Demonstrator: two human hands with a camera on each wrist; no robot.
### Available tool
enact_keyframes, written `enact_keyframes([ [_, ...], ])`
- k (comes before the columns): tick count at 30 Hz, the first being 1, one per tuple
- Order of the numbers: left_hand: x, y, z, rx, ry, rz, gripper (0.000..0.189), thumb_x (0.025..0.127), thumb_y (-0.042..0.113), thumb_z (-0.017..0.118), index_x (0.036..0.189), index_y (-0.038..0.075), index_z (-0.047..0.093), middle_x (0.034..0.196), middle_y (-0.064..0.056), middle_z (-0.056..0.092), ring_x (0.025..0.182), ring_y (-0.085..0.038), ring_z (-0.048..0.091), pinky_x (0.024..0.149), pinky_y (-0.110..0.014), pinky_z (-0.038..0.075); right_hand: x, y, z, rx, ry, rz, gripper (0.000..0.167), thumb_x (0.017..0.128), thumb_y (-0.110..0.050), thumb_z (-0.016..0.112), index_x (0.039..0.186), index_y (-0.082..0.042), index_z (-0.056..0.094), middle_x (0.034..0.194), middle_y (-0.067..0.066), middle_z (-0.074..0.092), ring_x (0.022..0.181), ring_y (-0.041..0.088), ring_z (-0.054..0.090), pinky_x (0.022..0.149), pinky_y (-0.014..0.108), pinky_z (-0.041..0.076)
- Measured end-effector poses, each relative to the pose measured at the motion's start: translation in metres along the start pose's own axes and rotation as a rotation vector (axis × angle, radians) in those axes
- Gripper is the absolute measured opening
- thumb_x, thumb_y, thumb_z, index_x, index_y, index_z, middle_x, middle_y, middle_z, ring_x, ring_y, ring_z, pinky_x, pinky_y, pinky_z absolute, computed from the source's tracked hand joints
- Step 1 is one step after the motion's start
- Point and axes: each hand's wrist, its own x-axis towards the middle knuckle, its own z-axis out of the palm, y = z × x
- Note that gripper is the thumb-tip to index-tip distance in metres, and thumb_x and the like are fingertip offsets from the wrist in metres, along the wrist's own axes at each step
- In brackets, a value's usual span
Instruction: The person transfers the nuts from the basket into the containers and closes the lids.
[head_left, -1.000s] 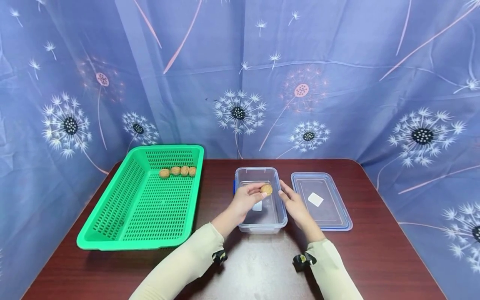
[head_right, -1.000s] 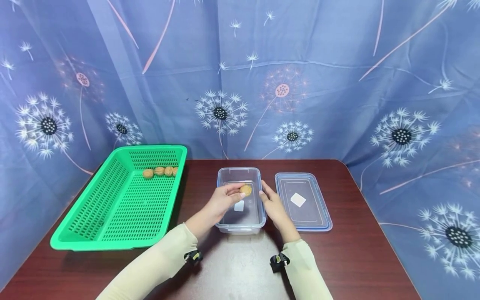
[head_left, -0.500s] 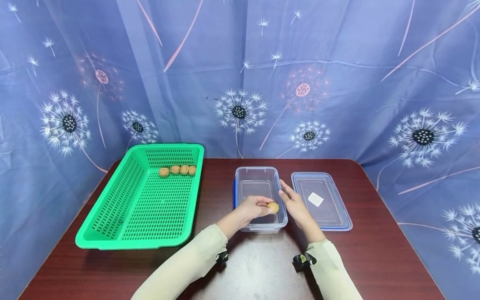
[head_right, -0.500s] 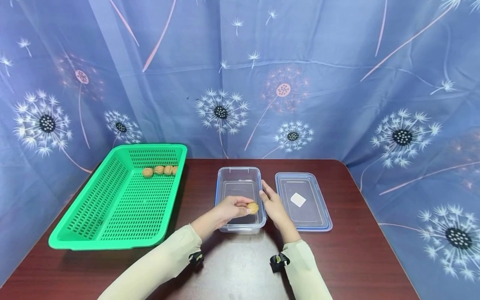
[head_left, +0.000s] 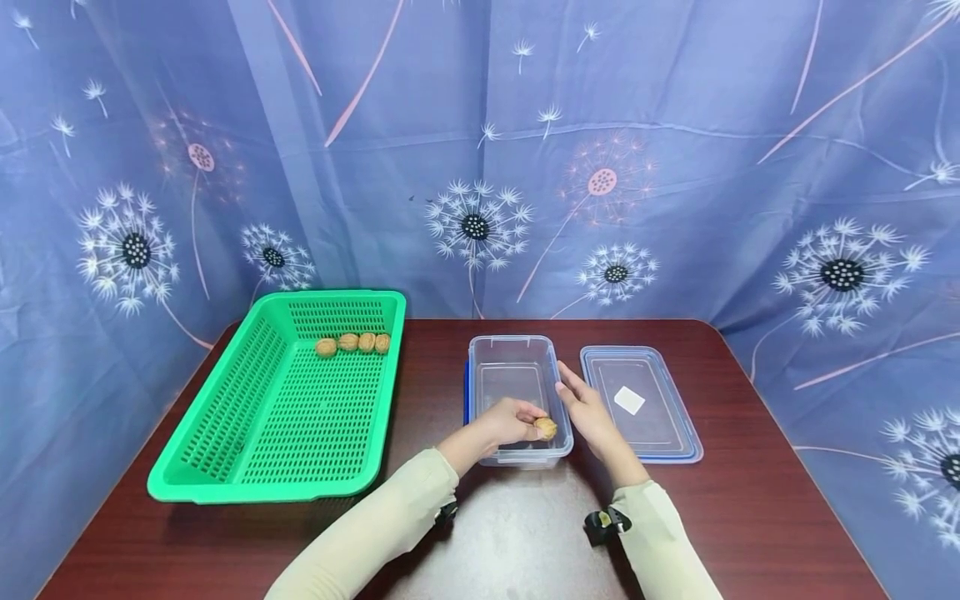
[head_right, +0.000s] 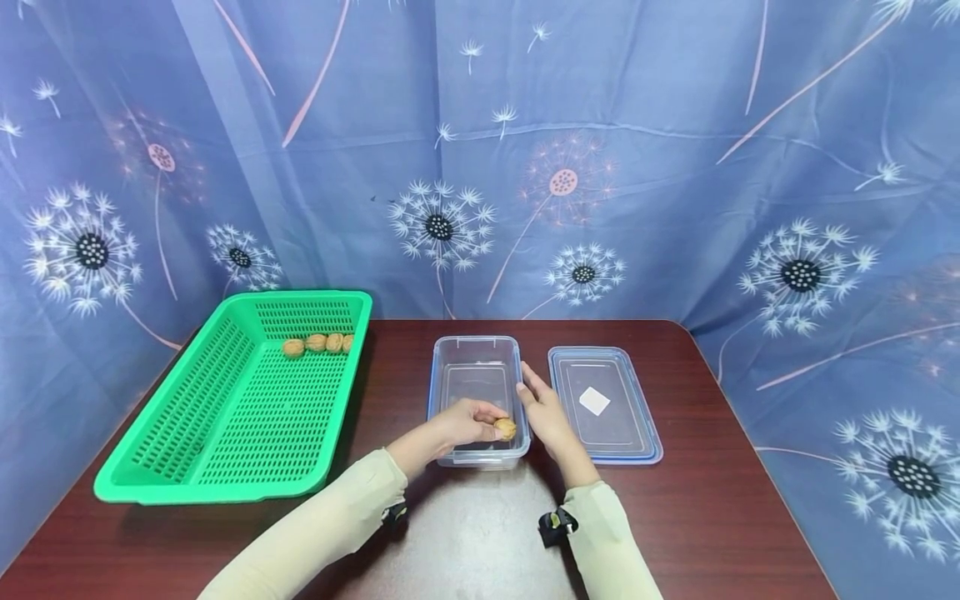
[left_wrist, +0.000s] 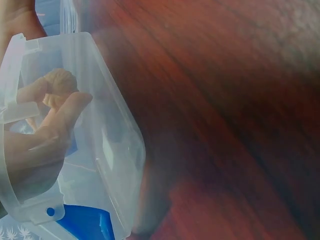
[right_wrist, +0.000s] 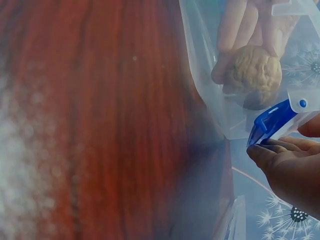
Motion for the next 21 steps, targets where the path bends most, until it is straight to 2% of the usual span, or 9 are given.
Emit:
enact_keyframes([
  [3, -0.002, 0.002, 0.000, -0.011, 0.000, -0.013, 0.028, 0.081, -0.005, 0.071, 0.109, -0.005, 0.069, 0.097, -0.014, 0.071, 0.089, -0.018, 0.066, 0.080, -0.027, 0.055, 0.000, 0.000, 0.000, 0.008, 0.001, 0.002, 0.049, 0.104, -0.013, 0.040, 0.150, -0.001, 0.029, 0.154, 0.019, 0.028, 0.141, 0.033, 0.026, 0.116, 0.046, 0.022],
  [4, -0.004, 0.005, 0.001, -0.014, 0.005, -0.036, 0.030, 0.082, -0.007, 0.069, 0.111, -0.008, 0.067, 0.102, -0.017, 0.070, 0.094, -0.021, 0.066, 0.084, -0.029, 0.054, 0.000, 0.000, 0.001, 0.009, 0.002, 0.002, 0.049, 0.104, -0.013, 0.041, 0.150, -0.001, 0.029, 0.154, 0.019, 0.028, 0.141, 0.033, 0.026, 0.116, 0.046, 0.022],
  [8, -0.006, 0.009, 0.000, -0.017, 0.015, -0.041, 0.031, 0.083, -0.007, 0.067, 0.114, -0.011, 0.063, 0.110, -0.023, 0.067, 0.102, -0.027, 0.064, 0.091, -0.033, 0.052, 0.000, 0.000, 0.000, 0.010, 0.001, -0.003, 0.049, 0.103, -0.012, 0.041, 0.150, -0.001, 0.029, 0.154, 0.019, 0.028, 0.141, 0.033, 0.026, 0.116, 0.046, 0.022],
  [16, -0.003, 0.017, -0.007, -0.005, 0.044, -0.060, 0.032, 0.086, -0.001, 0.067, 0.117, -0.007, 0.063, 0.108, -0.020, 0.068, 0.099, -0.025, 0.065, 0.090, -0.034, 0.053, 0.000, 0.000, 0.001, -0.017, 0.012, -0.001, 0.049, 0.103, -0.013, 0.041, 0.150, -0.001, 0.029, 0.154, 0.017, 0.028, 0.142, 0.032, 0.024, 0.116, 0.046, 0.020],
  [21, 0.004, 0.030, -0.018, -0.055, 0.072, -0.065, 0.034, 0.087, -0.002, 0.065, 0.120, -0.010, 0.061, 0.105, -0.018, 0.068, 0.101, -0.030, 0.065, 0.091, -0.036, 0.053, 0.000, 0.001, 0.001, -0.010, 0.010, -0.001, 0.049, 0.103, -0.012, 0.041, 0.150, 0.000, 0.029, 0.154, 0.018, 0.027, 0.142, 0.032, 0.024, 0.116, 0.046, 0.021],
])
